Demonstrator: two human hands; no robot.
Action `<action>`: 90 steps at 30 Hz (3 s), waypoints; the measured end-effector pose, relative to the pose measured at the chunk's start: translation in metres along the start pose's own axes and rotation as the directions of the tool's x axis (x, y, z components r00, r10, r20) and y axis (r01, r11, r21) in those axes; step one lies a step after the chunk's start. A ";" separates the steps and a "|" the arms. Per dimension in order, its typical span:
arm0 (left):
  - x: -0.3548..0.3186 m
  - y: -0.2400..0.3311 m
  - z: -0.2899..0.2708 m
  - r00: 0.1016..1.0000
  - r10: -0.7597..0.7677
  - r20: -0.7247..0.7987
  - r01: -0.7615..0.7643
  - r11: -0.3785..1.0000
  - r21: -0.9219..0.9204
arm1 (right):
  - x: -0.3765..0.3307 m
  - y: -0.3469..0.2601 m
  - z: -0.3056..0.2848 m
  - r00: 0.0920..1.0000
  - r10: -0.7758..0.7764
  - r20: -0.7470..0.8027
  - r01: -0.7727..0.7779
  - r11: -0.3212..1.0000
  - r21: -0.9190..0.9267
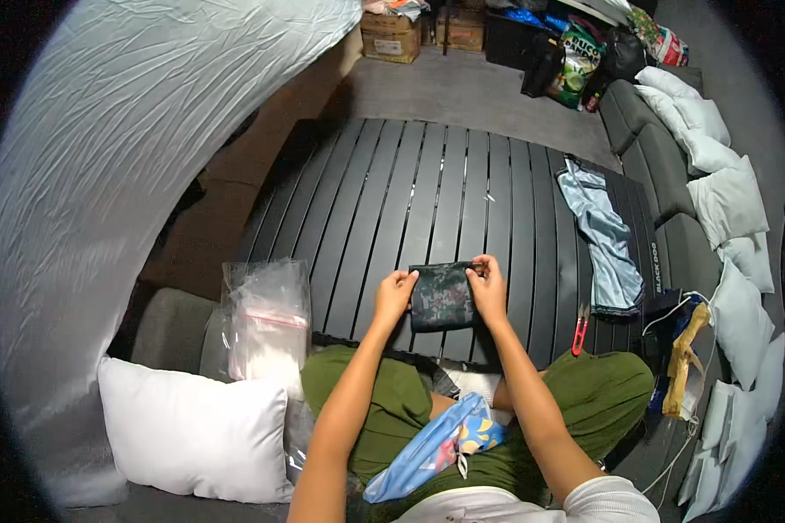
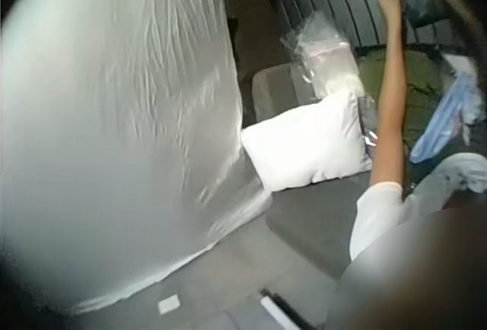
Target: Trim loose threads from fabric items, fold them neatly, and place them into plastic bags.
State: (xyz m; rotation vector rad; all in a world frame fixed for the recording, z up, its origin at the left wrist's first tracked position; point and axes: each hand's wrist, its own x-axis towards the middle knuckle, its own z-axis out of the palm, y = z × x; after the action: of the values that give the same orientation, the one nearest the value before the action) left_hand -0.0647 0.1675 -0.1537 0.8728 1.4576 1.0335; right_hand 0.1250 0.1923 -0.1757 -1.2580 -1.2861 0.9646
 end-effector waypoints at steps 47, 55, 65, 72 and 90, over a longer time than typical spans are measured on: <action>-0.033 0.027 0.011 0.827 0.513 0.231 -0.563 0.751 0.346 | -0.008 -0.054 -0.060 0.889 -0.178 0.422 0.304 0.919 -0.252; 0.000 0.011 0.023 0.979 0.130 0.157 -0.146 0.985 0.095 | 0.007 -0.027 -0.066 0.846 0.441 0.300 -0.482 0.873 0.076; -0.063 0.011 0.007 0.837 0.335 0.433 -0.546 0.461 0.699 | -0.070 -0.051 -0.086 0.937 -0.056 0.345 0.161 0.945 -0.284; -0.065 0.002 0.011 0.843 0.418 0.339 -0.534 0.564 0.630 | -0.078 -0.052 -0.071 0.912 -0.175 0.371 0.310 0.886 -0.345; -0.076 -0.005 0.003 0.886 0.421 0.196 -0.450 0.674 0.586 | -0.103 -0.061 -0.057 0.837 -0.259 0.481 0.491 0.744 -0.454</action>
State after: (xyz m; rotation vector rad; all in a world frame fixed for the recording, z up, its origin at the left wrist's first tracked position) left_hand -0.0515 0.0956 -0.1322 1.7894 1.6136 0.8541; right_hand 0.1625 0.0767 -0.1227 -1.1754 -2.1756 0.5480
